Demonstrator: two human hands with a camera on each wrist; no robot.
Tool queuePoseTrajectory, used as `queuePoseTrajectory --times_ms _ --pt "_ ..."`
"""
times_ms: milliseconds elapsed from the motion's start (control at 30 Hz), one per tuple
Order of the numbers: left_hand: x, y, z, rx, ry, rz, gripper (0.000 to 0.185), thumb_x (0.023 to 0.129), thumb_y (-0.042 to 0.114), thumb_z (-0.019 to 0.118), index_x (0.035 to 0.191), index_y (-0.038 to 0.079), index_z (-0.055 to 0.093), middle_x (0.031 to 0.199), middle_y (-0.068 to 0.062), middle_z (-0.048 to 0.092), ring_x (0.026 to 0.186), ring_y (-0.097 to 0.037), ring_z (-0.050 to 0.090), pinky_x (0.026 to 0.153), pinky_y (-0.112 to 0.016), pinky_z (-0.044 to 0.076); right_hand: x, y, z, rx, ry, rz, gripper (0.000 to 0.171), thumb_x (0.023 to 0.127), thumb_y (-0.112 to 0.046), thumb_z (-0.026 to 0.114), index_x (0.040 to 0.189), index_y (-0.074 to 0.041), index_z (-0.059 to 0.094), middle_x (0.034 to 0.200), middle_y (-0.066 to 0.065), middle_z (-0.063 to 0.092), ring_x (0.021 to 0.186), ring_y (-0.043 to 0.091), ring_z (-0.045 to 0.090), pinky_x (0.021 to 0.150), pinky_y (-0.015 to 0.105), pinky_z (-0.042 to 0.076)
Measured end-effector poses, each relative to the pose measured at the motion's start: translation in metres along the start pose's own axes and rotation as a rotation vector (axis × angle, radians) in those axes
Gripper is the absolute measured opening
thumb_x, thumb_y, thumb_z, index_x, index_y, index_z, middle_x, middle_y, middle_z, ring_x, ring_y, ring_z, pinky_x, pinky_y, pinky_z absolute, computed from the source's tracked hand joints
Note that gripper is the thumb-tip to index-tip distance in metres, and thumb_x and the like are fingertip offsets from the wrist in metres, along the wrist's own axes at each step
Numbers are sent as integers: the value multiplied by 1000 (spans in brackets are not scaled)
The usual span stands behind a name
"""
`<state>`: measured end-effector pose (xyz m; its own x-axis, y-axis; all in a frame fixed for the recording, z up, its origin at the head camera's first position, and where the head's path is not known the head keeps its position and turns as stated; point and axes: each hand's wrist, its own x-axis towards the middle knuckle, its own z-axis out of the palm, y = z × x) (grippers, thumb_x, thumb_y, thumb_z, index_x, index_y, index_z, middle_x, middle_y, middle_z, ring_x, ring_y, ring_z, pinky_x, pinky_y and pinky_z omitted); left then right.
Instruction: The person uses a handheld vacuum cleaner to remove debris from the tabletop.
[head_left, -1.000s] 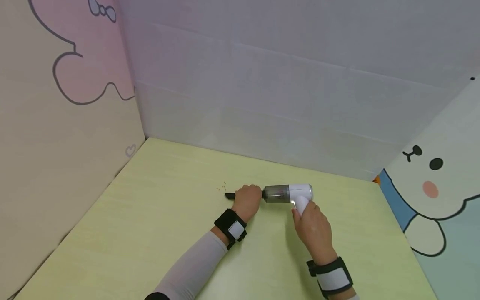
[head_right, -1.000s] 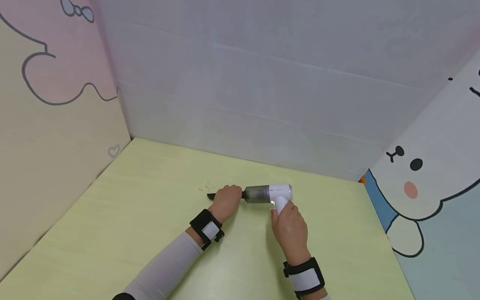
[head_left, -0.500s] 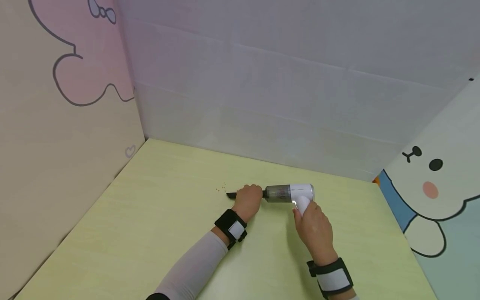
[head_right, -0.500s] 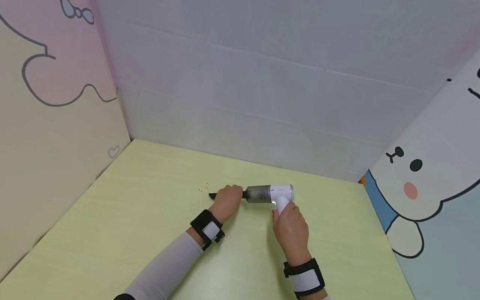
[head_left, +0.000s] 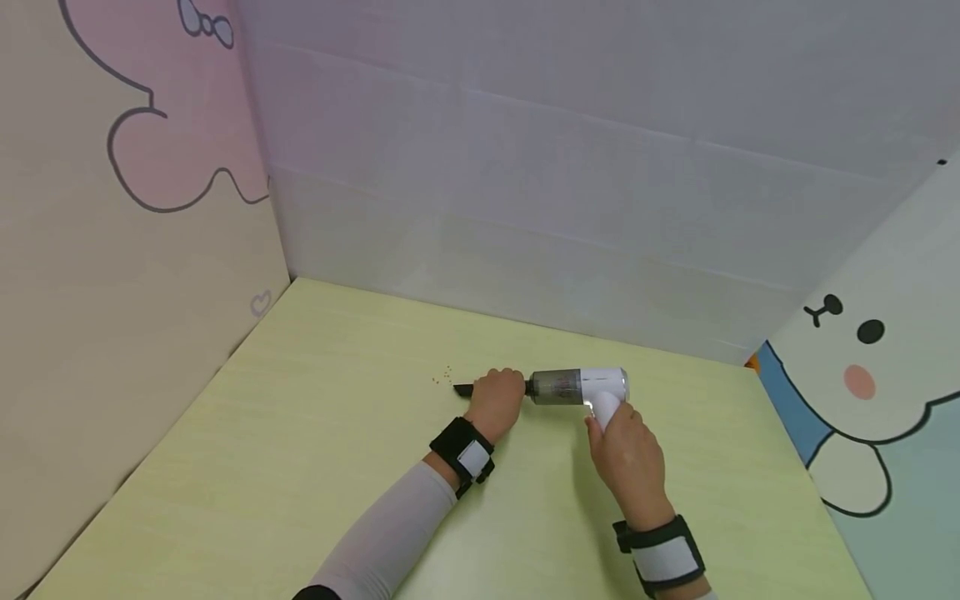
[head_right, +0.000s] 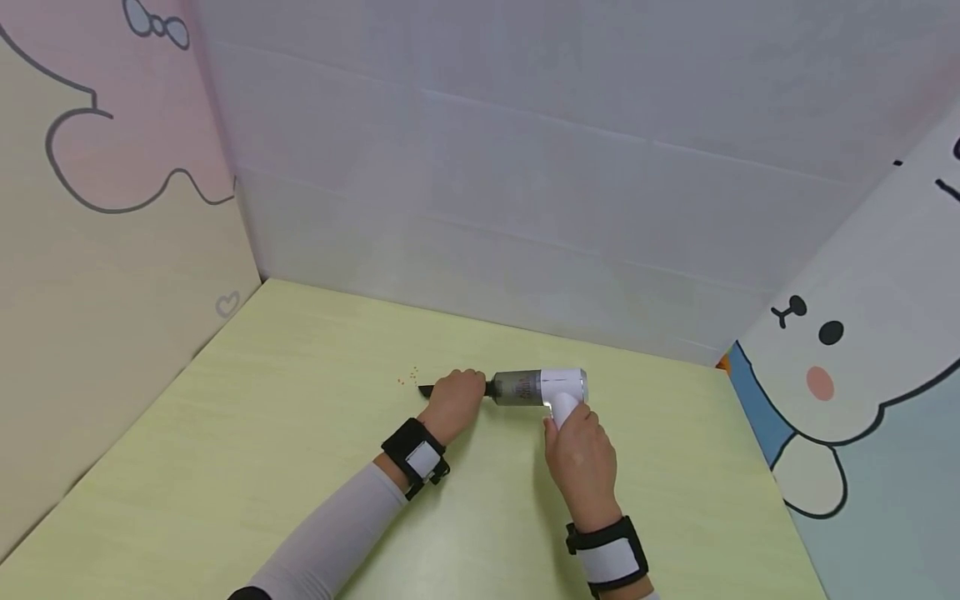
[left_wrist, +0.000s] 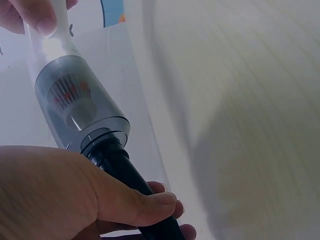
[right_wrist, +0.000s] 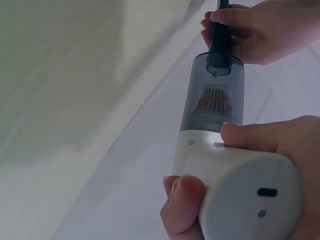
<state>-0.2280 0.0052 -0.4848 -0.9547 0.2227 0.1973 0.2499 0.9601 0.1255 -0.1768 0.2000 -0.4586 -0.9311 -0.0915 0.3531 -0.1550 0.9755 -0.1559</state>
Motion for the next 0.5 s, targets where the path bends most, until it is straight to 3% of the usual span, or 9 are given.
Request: queuePoseTrajectory --times_ms 500 --pt "10 -3 7 -29 -18 -17 8 97 6 66 94 5 73 88 -9 70 80 -25 68 63 -39 60 4 -1 1 -14 29 -14 48 91 -23 76 97 18 53 75 27 59 55 36 60 47 47 53"
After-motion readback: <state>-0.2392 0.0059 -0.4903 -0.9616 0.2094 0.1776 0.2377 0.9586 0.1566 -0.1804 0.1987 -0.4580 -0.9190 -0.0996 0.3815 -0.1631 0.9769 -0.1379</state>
